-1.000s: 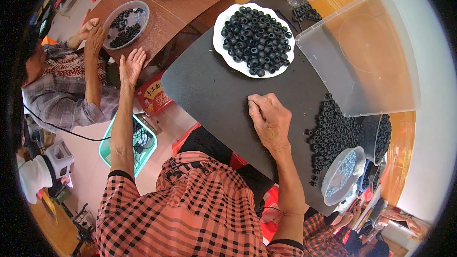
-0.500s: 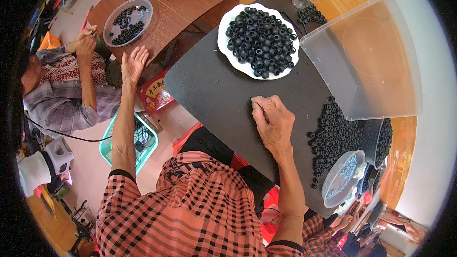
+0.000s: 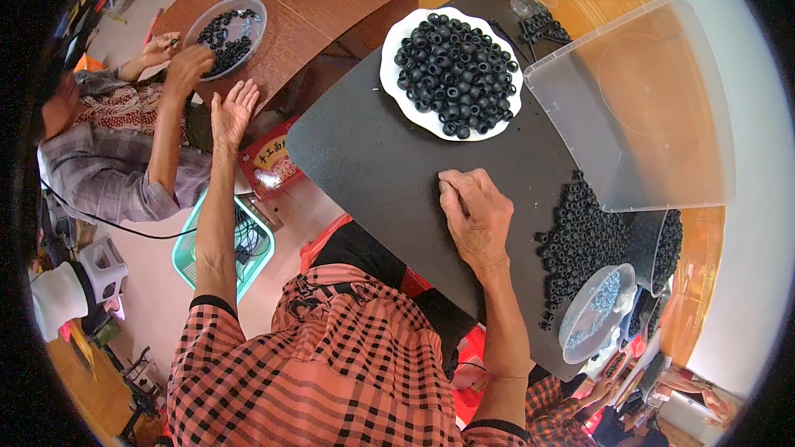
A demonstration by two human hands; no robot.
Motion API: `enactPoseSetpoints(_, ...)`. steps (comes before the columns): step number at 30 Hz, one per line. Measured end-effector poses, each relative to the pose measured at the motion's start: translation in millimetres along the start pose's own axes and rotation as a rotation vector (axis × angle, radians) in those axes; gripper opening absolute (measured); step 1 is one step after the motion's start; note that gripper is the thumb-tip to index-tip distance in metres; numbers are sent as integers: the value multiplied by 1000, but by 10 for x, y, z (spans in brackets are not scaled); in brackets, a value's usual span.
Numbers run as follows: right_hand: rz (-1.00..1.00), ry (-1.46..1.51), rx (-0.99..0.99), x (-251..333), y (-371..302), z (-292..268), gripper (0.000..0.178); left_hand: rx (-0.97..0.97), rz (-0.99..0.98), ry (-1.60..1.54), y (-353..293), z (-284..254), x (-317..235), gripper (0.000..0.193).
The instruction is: The person assembles small components by picking up small inserts from a tray and pressing them into black plastic rings by hand.
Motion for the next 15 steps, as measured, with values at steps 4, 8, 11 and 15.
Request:
enactPoseSetpoints(4,-5,1,-1,12,-3,-5,16,32,-1,7,3,-21,-4,69)
enactPoseSetpoints(8,-8,-6,-4,1,-7,-1,17,26,-1,6,-13,6,-4,70)
enactPoseSetpoints(11,-19,-4,-12,1,-8,6,18,7,-7,-24,-22,8,-13,69)
enactPoseSetpoints(15,-4,16,-4,1,-6,-2,18,11,-1,-3,-25,19,-10,68)
Point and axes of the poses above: each hand's wrist, its own y-axis towards the middle knuckle, its own z-axis out of the palm, x = y × z, the point moved 2 cm from there along y, towards the middle knuckle, and after that the axes turned 2 degrees about -x, right-handed, at the moved point
